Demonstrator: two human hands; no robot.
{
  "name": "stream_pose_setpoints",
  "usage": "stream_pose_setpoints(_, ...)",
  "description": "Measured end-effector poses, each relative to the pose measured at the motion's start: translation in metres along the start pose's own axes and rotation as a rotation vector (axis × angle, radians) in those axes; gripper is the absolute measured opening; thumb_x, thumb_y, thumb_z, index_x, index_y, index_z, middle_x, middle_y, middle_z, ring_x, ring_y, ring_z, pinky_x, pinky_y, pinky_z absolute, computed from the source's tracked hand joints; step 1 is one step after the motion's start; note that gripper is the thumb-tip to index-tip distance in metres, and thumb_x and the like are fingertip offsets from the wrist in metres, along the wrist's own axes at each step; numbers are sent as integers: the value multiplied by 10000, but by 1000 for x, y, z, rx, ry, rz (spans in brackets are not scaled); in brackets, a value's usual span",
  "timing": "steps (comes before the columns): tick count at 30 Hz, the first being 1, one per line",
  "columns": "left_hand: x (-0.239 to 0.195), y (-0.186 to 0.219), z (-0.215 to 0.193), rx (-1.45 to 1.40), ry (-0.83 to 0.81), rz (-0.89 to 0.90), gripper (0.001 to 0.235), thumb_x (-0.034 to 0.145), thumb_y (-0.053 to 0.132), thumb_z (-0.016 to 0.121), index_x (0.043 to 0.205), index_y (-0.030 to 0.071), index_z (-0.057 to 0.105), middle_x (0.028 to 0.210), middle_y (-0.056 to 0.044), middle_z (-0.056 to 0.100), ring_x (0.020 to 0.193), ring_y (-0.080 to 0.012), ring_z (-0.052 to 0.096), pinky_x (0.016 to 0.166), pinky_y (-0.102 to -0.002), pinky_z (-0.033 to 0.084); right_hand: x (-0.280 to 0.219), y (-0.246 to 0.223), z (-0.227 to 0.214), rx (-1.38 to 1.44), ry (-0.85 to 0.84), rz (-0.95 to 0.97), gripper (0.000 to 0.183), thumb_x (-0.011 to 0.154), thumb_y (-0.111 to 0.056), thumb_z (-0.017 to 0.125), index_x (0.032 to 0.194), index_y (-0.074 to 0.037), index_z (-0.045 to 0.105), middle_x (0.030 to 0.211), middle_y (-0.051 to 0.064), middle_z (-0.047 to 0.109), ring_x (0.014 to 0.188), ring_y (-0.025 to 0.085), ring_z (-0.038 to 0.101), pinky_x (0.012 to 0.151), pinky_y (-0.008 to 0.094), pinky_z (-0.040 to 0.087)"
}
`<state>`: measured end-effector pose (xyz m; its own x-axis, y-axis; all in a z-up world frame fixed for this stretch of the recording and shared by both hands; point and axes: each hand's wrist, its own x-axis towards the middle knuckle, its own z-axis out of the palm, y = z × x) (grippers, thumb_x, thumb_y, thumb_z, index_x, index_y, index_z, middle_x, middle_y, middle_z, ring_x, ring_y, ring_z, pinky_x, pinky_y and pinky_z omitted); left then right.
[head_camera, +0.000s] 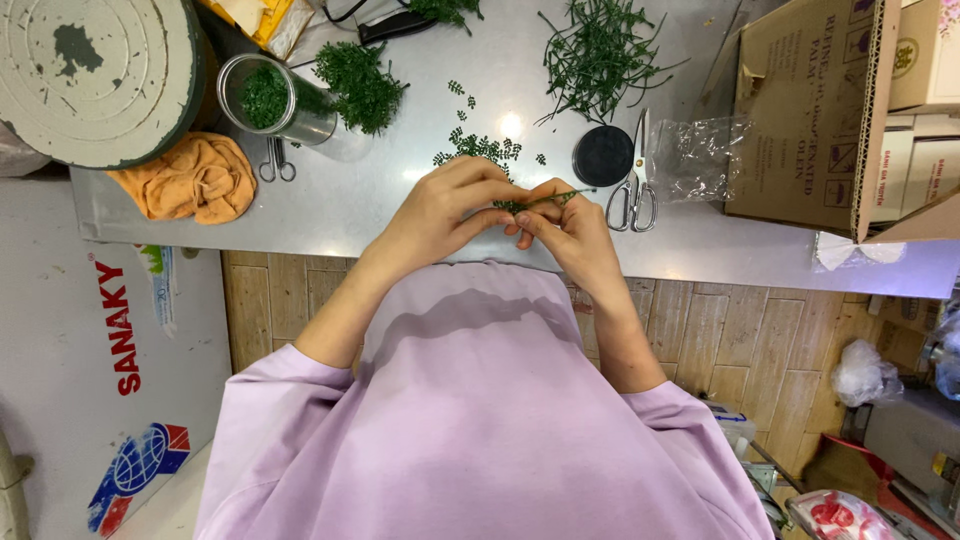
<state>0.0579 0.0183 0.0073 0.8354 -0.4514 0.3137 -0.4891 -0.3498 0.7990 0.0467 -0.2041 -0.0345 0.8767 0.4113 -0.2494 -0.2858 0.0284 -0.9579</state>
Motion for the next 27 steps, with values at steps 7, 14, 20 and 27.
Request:
stream_pose_setpoints(7, 3, 7, 6, 204, 8, -5, 134, 856, 86, 783, 911, 65, 662, 929, -42, 630, 892, -243, 621, 794, -376, 468, 0, -24, 8, -282, 28, -8, 138, 990, -106, 672, 1036, 16, 628, 843, 78, 770, 705, 92, 686, 655, 235, 526)
stream_pose_setpoints(14, -11, 3, -7, -206, -337, -22, 114, 870, 51, 693, 970, 35, 640, 894, -73, 602, 865, -253, 592, 783, -350, 471, -1, -14, -18, -214, -474, -28, 180, 964, -160, 685, 957, 17, 720, 799, 78, 733, 659, 138, 629, 613, 281, 496)
stream_pose_setpoints(20, -37, -50, 18, -980, -366, -141, 27, 1008, 59, 627, 1008, 66, 653, 954, -33, 644, 879, -153, 605, 838, -312, 496, -7, 30, -28, 344, -633, -93, 109, 970, -90, 674, 967, 14, 703, 875, 72, 694, 849, 164, 653, 704, 283, 515)
stream_pose_setpoints(27, -31, -130, 43, -280, 112, -652, 312, 873, 213, 800, 1068, 57, 614, 846, -60, 729, 743, -128, 644, 698, -284, 502, 22, 71, -15, 424, -154, 80, 178, 978, -88, 632, 1138, -10, 643, 887, 103, 713, 769, 131, 652, 697, 263, 510)
